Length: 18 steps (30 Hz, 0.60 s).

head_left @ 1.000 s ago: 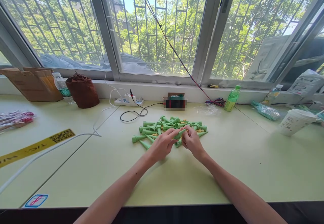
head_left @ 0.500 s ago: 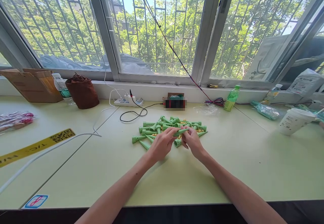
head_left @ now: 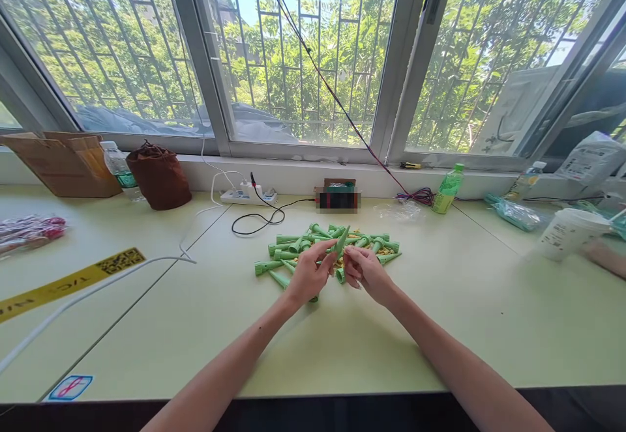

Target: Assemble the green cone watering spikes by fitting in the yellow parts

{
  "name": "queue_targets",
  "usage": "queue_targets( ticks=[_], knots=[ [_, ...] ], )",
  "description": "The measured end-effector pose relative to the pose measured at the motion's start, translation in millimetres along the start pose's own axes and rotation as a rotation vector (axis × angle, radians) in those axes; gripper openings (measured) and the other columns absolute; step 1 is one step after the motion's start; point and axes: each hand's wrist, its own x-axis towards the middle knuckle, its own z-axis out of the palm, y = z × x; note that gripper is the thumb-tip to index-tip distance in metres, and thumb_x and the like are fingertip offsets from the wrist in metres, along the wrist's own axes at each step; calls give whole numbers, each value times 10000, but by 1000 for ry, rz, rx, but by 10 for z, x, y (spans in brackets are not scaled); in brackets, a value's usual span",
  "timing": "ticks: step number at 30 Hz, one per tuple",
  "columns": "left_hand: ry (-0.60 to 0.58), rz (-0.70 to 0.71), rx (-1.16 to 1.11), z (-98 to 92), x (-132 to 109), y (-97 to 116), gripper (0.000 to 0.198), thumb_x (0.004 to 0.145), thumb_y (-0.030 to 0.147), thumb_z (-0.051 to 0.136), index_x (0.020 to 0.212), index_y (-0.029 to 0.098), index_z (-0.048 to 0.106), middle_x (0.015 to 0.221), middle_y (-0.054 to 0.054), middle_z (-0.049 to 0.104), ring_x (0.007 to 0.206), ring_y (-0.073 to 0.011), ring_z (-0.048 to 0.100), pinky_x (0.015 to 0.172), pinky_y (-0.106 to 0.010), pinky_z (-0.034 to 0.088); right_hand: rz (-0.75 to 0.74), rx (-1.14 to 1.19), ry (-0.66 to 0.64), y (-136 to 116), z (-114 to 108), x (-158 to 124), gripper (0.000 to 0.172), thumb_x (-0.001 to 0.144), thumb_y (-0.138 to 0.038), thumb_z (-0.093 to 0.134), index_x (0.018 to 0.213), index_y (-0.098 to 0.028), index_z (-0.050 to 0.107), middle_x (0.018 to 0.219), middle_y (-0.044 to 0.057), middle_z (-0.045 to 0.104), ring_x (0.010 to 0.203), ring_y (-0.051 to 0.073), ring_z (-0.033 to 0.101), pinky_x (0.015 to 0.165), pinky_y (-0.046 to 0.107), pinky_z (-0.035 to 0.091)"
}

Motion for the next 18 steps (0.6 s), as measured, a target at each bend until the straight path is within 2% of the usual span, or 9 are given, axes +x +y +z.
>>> queue_targets(
  ticks=[4,8,11,18],
  knots=[
    [-5,10,-5,4,-2,-29,368,937,361,494,1221,163,619,851,-49,621,520,-81,491,453,-195,420,16,19,-22,-8,-12,-13,393,842,-466,640,626,-179,481,425,-102,323,336,51,277,342,198,222],
    [-14,84,77,-6,-9,-45,358,951,356,472,1227,196,635,969,-70,612,611,-97,513,497,-195,438,33,0,-9,-6,-35,-13,419,828,-489,660,615,-179,476,444,-104,296,348,47,264,349,199,193],
    [3,116,148,-10,-11,-33,346,945,335,482,1212,194,651,929,-67,610,672,-121,527,520,-195,433,33,-22,4,-1,-48,-9,426,816,-508,669,621,-177,486,455,-108,275,353,44,250,351,200,185],
    [4,84,220,-19,-15,49,350,940,338,480,1171,169,681,800,-37,569,623,-111,480,523,-199,384,-32,-128,21,13,-45,-17,413,821,-507,661,629,-177,503,477,-99,281,372,46,243,359,212,183]
  ],
)
